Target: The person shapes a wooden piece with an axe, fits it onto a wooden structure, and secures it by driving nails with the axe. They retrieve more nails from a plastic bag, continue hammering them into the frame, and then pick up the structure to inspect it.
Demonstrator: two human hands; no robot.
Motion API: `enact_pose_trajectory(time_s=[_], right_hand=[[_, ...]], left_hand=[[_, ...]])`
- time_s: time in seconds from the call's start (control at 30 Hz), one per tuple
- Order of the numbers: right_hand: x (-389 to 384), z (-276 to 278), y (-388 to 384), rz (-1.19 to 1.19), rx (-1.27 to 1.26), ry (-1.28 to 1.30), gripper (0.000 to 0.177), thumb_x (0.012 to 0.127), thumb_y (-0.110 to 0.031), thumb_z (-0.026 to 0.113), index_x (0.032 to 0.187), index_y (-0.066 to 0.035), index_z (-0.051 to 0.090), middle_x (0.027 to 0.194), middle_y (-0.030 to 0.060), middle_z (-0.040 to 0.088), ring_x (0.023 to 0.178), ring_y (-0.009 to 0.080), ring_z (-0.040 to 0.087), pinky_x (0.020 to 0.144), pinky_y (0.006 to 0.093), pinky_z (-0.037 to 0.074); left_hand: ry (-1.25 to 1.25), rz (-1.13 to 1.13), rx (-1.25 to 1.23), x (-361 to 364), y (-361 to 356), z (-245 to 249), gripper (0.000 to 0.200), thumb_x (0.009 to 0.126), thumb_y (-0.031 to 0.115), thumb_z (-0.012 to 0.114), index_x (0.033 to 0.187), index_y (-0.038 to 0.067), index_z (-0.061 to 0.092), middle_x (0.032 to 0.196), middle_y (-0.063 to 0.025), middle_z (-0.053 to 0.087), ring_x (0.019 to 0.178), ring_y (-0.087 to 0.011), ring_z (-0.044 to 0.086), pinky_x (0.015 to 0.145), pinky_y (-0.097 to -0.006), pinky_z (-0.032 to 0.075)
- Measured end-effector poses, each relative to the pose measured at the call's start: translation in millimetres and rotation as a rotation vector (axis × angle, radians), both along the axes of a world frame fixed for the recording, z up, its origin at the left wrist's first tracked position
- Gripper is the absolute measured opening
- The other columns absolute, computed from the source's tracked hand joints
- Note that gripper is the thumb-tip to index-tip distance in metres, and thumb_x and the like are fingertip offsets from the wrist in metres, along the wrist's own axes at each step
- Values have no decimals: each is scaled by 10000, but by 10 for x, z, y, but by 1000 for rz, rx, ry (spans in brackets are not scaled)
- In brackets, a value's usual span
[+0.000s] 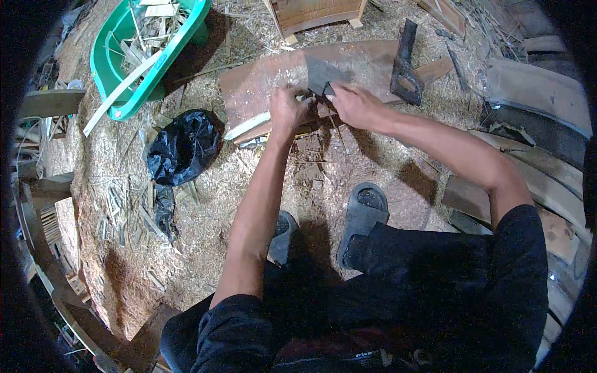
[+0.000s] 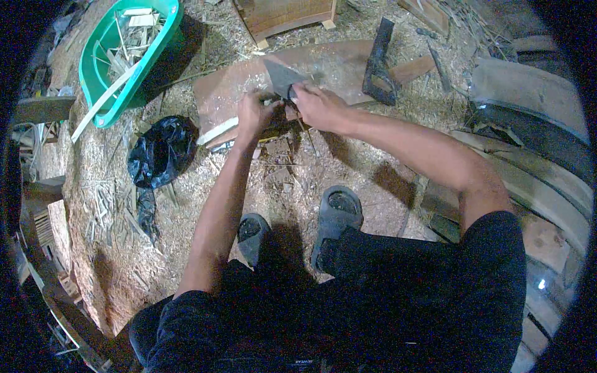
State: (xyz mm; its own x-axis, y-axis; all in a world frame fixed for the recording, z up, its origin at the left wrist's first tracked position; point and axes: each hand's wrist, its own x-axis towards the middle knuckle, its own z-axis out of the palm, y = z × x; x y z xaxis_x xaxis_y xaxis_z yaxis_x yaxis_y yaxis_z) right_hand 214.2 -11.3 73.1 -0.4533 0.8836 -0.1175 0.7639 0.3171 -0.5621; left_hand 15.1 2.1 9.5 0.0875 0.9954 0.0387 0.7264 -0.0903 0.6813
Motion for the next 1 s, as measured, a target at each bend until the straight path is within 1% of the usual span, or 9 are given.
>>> enact_pose_trajectory(time_s=[0.13, 0.23, 0.43, 0.53, 0.63, 0.73, 0.87, 0.97, 1.0], right_hand=[[-23, 168, 94, -53, -121, 30, 305, 988, -181, 447, 1168, 63, 477, 1047, 332, 580, 1006, 501, 576, 867, 541, 471], [-33, 126, 111, -83, 143, 108, 243, 949, -180, 497, 1069, 31, 484, 1008, 308, 608, 954, 489, 600, 811, 544, 492], [134, -243, 70, 334, 230, -335, 267, 902, -94, 506, 1041, 120, 585, 1095, 284, 551, 1004, 388, 591, 879, 388, 529], [180, -202, 102, 534, 904, -429, 205, 962, -149, 489, 1024, 45, 510, 959, 243, 602, 917, 377, 625, 823, 457, 519], [159, -102, 91, 479, 762, -419, 193, 954, -134, 493, 1011, 49, 515, 988, 250, 600, 933, 386, 617, 836, 468, 509], [28, 7, 8, 40, 66, -16, 358, 962, -165, 493, 1192, 109, 498, 1024, 329, 592, 983, 479, 590, 873, 489, 501], [-22, 227, 69, -81, -85, -55, 323, 980, -192, 462, 1138, 89, 467, 1027, 332, 590, 976, 506, 583, 844, 537, 478], [-24, 198, 109, -39, 133, 92, 302, 982, -184, 454, 1124, 82, 461, 988, 337, 589, 938, 514, 589, 819, 563, 473], [-12, 169, 101, -20, 84, 64, 294, 983, -183, 452, 1115, 79, 462, 977, 334, 588, 927, 509, 593, 813, 562, 476]], left_hand=[[-1, 1, -1, -4, 46, -90, 302, 709, 282, 824, 951, 110, 772, 998, -153, 697, 888, -343, 678, 809, -420, 526], [-13, -12, -13, -18, -10, -77, 297, 717, 290, 816, 941, 100, 771, 986, -152, 697, 888, -342, 679, 805, -414, 528], [15, -36, 63, -17, 15, -47, 296, 715, 287, 806, 937, 94, 771, 978, -152, 698, 897, -339, 678, 810, -415, 527], [-17, -22, 19, -22, 30, -40, 298, 710, 290, 812, 937, 100, 771, 989, -153, 698, 896, -343, 677, 808, -417, 527], [0, -15, 31, -28, 5, -108, 301, 708, 292, 815, 940, 106, 772, 997, -156, 698, 891, -348, 676, 804, -416, 529], [0, -27, 28, -35, 13, -111, 304, 711, 295, 813, 949, 112, 773, 997, -158, 698, 896, -349, 675, 808, -418, 528], [-13, -35, 25, -29, 19, -106, 300, 720, 300, 807, 957, 118, 775, 989, -159, 699, 908, -346, 672, 820, -421, 524], [-6, -12, 4, -22, 4, -27, 303, 721, 305, 806, 959, 119, 775, 985, -160, 698, 911, -343, 672, 825, -421, 522], [-15, -15, -6, -24, 7, -43, 308, 717, 307, 808, 958, 117, 775, 987, -159, 698, 911, -343, 671, 826, -421, 522]])
